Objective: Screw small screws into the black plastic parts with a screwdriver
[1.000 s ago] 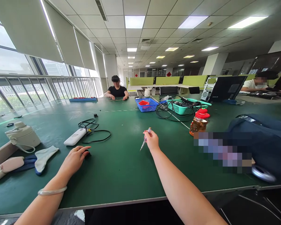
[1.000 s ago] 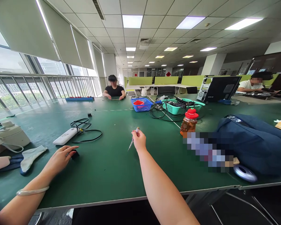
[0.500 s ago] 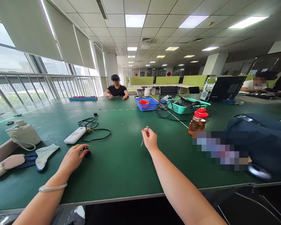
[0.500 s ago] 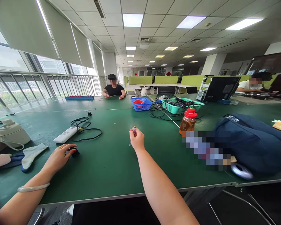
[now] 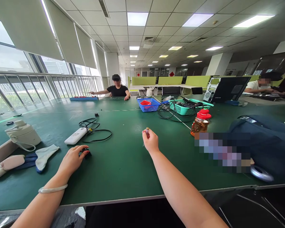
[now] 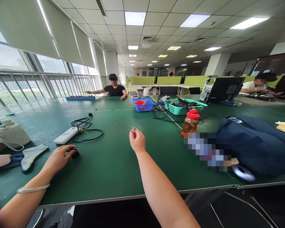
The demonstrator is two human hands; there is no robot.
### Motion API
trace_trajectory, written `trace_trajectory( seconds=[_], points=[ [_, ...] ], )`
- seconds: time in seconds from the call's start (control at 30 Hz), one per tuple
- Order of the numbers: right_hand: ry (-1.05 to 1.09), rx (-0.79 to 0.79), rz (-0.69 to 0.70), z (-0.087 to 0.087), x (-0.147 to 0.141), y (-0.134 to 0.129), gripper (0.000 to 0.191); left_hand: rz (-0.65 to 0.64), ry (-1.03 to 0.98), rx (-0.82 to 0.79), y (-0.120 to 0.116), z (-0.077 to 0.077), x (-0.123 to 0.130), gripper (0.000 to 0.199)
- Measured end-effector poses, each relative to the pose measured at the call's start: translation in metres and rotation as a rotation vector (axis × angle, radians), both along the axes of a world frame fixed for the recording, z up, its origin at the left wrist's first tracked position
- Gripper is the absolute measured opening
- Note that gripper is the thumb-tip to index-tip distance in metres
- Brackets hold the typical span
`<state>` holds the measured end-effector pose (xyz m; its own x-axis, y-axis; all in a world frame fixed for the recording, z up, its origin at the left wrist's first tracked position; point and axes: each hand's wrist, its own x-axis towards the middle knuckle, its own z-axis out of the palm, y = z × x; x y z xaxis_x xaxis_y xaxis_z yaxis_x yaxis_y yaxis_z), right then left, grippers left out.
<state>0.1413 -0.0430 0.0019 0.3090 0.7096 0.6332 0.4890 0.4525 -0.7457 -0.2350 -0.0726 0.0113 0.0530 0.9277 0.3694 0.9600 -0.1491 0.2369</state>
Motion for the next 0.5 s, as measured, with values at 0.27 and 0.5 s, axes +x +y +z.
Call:
trace_trajectory(
  seconds=[0.27,0.5],
  points=[
    [-0.139,0.014,0.017,0.0014,-0.0040,-0.0041,0.026,0.049,0.040,-0.016,0.0000,-0.0030,-0.0009,0.048],
    [-0.167,0.002,0.013,0.0019,-0.0032,-0.0048,0.026,0.015,0.167,0.021,-0.0035,0.0012,0.0066,0.044]
  ],
)
